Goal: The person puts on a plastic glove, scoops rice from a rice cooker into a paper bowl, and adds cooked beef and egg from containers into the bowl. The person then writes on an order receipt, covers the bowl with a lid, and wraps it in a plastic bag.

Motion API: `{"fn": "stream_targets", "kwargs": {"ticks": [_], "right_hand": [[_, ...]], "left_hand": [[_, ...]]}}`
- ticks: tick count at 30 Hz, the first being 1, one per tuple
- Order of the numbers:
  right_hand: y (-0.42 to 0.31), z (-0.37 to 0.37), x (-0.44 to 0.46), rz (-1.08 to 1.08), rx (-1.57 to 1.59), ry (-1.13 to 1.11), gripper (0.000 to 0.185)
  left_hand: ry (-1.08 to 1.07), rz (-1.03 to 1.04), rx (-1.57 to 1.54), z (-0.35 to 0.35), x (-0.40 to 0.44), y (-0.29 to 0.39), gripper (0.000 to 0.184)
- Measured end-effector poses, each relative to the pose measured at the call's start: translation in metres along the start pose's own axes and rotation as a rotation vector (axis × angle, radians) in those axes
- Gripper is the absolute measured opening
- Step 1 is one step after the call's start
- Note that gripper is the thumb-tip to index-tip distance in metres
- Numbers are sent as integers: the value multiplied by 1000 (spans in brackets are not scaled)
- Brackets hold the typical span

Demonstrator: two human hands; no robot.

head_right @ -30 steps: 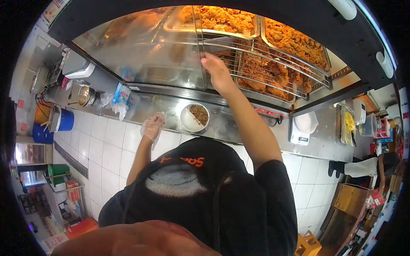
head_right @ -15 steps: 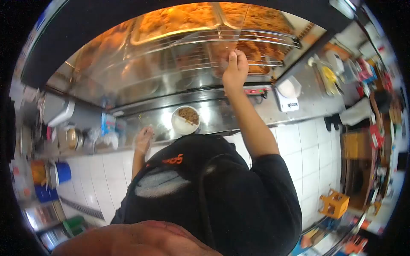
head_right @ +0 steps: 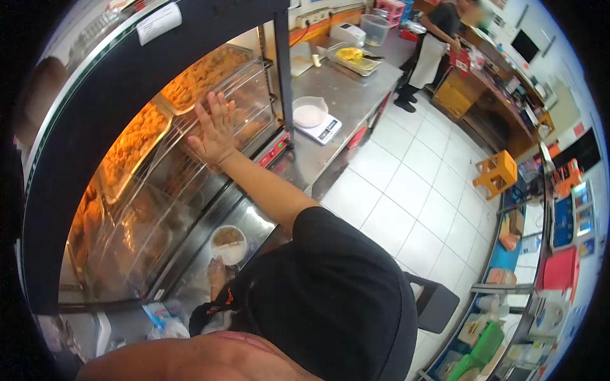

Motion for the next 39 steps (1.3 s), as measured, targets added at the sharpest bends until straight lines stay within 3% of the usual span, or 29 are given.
{"fn": "stream_targets", "kwargs": {"ticks": [2,4,6,9,10,12,13,14,16,18,22,24,26,28,30,32,33,35,36,37,38,39], "right_hand": [[11,-6,3,-16,-14,29,72],[24,-10,6,-21,-50,46,72],[36,-15,9,4,-32,24,73],[39,-17,9,-17,-77,-10,73],[41,-23,8,-20,-82,-8,73],[42,-32,9,-6,40,-174,72],[42,-45,10,-32,127,-204,69],[49,-63,5,-26,121,-194,69],[66,-106,-10,-25,319,-205,70],[93,-167,-39,24,277,-278,68],[158,-326,-125,376,90,-297,58],[189,-409,-171,573,3,-303,50],[230,-481,-239,999,34,-399,43],[257,-542,-307,1375,153,-477,47],[267,-593,-364,1576,292,-458,50],[229,-627,-373,2105,627,-285,47],[233,-648,-390,2142,622,-301,47],[226,-676,-441,1886,611,-752,42],[229,-692,-402,1864,417,-744,39],[247,-706,-412,1989,454,-611,38],[266,-722,-401,1890,310,-780,38],[286,-730,-395,1794,133,-773,40]], "left_hand": [[7,-32,30,8,1,5,27],[32,-72,-180,13,8,-2,26],[52,-72,-5,8,13,-1,28],[143,91,599,-5,29,-16,30],[140,96,599,-8,33,-17,30],[77,219,959,-5,34,-5,28],[119,-41,459,3,1,40,29],[116,-35,470,3,6,41,29],[-169,483,1644,16,12,47,34],[-163,497,1666,25,13,54,34],[-92,446,1598,74,25,81,35],[-31,374,1493,131,8,110,36],[-75,171,1325,206,-20,186,40],[-228,243,1300,267,-21,212,40],[-260,459,1408,330,3,232,38],[-195,559,1284,397,-25,297,35],[-374,521,1170,430,-6,299,35],[-543,566,1606,494,-28,373,35],[-474,556,1608,523,-45,416,35],[-627,1079,1865,549,-35,423,36],[-463,804,1539,571,-23,452,26],[-636,822,1408,593,-17,475,25]]}}
Point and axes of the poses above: each hand's wrist, its own x-axis towards the middle knuckle, its own z-axis out of the palm, y = z × x, the point moved 5 cm from there along x, towards the middle knuckle, and after that the axes turned 8 degrees about x, right-handed, at the moved point
